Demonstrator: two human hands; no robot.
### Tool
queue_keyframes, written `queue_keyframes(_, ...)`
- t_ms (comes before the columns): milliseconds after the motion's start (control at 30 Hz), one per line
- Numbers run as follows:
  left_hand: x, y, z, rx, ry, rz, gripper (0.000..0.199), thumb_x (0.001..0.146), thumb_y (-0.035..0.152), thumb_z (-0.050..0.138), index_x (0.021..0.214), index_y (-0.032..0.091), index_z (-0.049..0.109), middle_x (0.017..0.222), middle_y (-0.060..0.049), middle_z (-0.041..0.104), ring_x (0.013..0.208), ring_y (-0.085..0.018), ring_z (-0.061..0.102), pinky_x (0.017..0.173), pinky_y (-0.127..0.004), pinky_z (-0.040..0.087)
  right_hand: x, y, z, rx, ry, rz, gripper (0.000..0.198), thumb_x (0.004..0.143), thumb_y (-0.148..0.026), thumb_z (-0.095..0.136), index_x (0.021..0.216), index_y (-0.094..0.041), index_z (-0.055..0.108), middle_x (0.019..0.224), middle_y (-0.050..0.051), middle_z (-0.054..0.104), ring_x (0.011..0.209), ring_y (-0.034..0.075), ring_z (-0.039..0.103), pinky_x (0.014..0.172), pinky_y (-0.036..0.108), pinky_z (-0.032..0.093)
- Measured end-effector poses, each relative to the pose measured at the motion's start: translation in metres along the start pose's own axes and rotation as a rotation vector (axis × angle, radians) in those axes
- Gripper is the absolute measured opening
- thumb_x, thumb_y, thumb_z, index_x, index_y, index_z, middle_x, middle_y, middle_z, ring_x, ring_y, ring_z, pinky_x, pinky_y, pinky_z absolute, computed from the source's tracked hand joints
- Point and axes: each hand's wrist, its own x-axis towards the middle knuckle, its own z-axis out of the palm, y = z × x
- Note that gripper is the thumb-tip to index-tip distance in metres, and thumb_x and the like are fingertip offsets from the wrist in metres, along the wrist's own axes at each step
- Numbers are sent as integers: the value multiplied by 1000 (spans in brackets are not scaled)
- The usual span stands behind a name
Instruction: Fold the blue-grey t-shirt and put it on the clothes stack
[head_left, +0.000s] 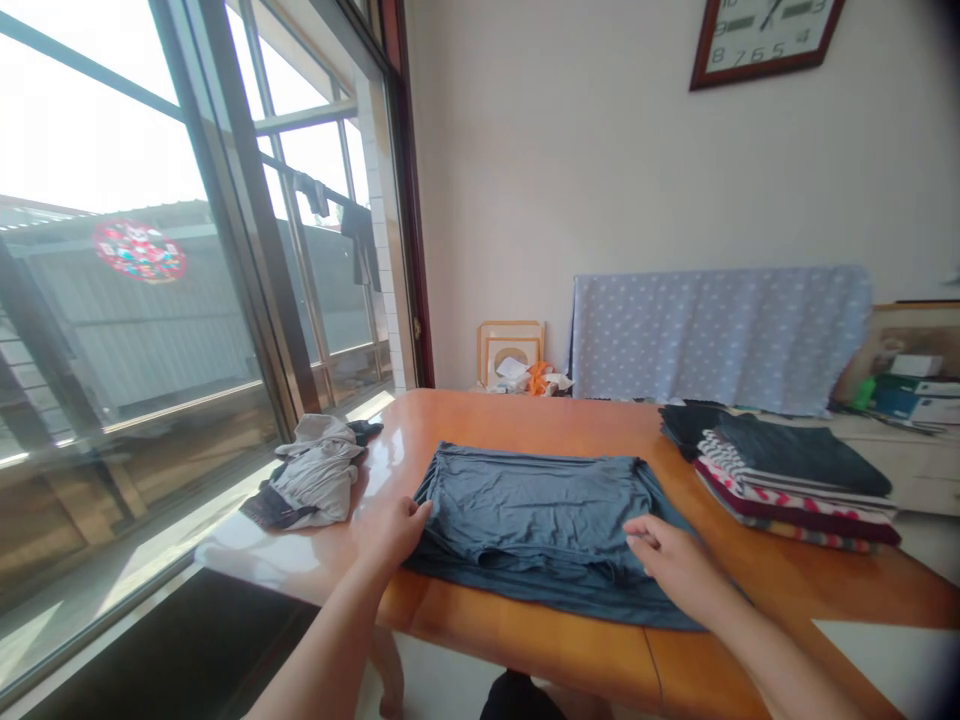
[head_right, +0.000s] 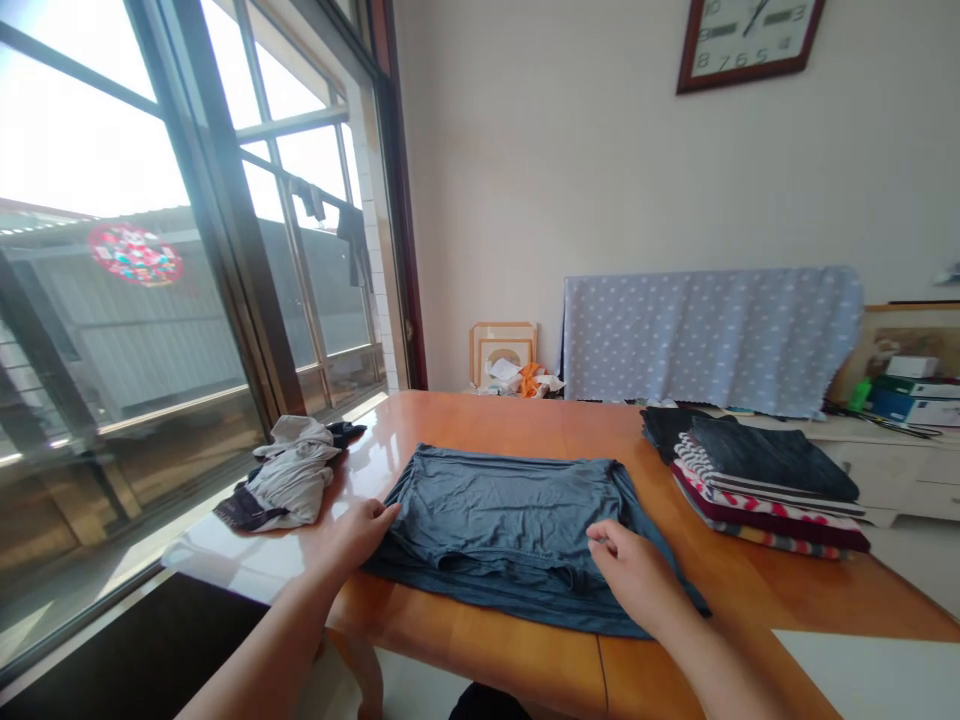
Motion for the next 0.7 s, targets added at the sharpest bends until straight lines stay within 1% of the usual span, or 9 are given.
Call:
queue_keyframes(100, -5, 12, 1, 20, 78, 9, 49, 93, 62, 42, 93, 22, 70, 101, -12, 73, 96, -32, 67, 80, -41, 46, -9, -3, -9, -6, -81, -63, 27, 87, -35, 51, 103, -24, 70, 69, 0, 66, 66, 18, 60, 61, 27, 42)
queue_keyframes(200, -11, 23, 7, -16, 189, 183, 30, 93, 41, 48, 105, 22, 67, 109, -10, 70, 103, -29, 64, 87, -40, 45, -18, -8, -14, -68, -110, -75, 26, 83, -27, 54, 104, -24, 70, 69, -2, 64, 65, 17, 58, 61, 26, 39)
queue_keyframes(233, -14, 27, 9, -53, 177, 287, 24, 90, 31, 48, 104, 22, 66, 108, -9, 69, 102, -27, 63, 88, -38, 45, -21, -10, -15, -85, -127, -80, 28, 82, -25, 55, 105, -25, 70, 69, -2, 63, 65, 16, 58, 60, 25, 37)
queue_keyframes(300, -21, 31, 16, -152, 90, 477, 24, 83, 16, 49, 101, 22, 65, 104, -6, 68, 101, -22, 62, 90, -33, 45, -25, -14, -15, -116, -170, -88, 34, 79, -20, 55, 109, -25, 69, 67, -4, 61, 64, 15, 56, 59, 24, 34)
queue_keyframes(367, -29, 33, 22, -228, -4, 570, 31, 76, 11, 51, 102, 23, 64, 104, -4, 67, 101, -21, 61, 90, -32, 45, -29, -19, -14, -145, -201, -92, 38, 77, -18, 56, 112, -26, 69, 65, -5, 59, 62, 14, 55, 57, 24, 32)
queue_keyframes(433, -36, 34, 28, -249, -52, 576, 37, 72, 11, 54, 105, 24, 64, 104, -4, 67, 101, -22, 61, 90, -34, 44, -31, -23, -13, -178, -202, -87, 37, 78, -21, 58, 113, -26, 69, 66, -4, 60, 62, 15, 55, 57, 24, 31)
queue_keyframes(533, -43, 35, 33, -222, -51, 547, 38, 72, 15, 59, 107, 26, 65, 105, -3, 67, 103, -25, 60, 89, -37, 41, -32, -25, -11, -192, -186, -102, 31, 81, -27, 59, 108, -26, 73, 75, 0, 68, 70, 17, 62, 61, 26, 35)
queue_keyframes(633, -44, 38, 34, -196, -31, 550, 28, 77, 21, 62, 104, 29, 68, 107, -3, 68, 106, -27, 59, 90, -39, 39, -31, -25, -10, -149, -168, -160, 27, 85, -29, 55, 103, -26, 74, 91, 3, 75, 85, 21, 67, 72, 27, 41)
queue_keyframes(700, -42, 40, 34, -204, -9, 559, 19, 83, 26, 60, 99, 29, 70, 104, -2, 69, 106, -27, 60, 91, -40, 39, -30, -25, -9, -114, -146, -176, 26, 86, -30, 53, 101, -26, 74, 94, 3, 76, 88, 22, 67, 75, 28, 43)
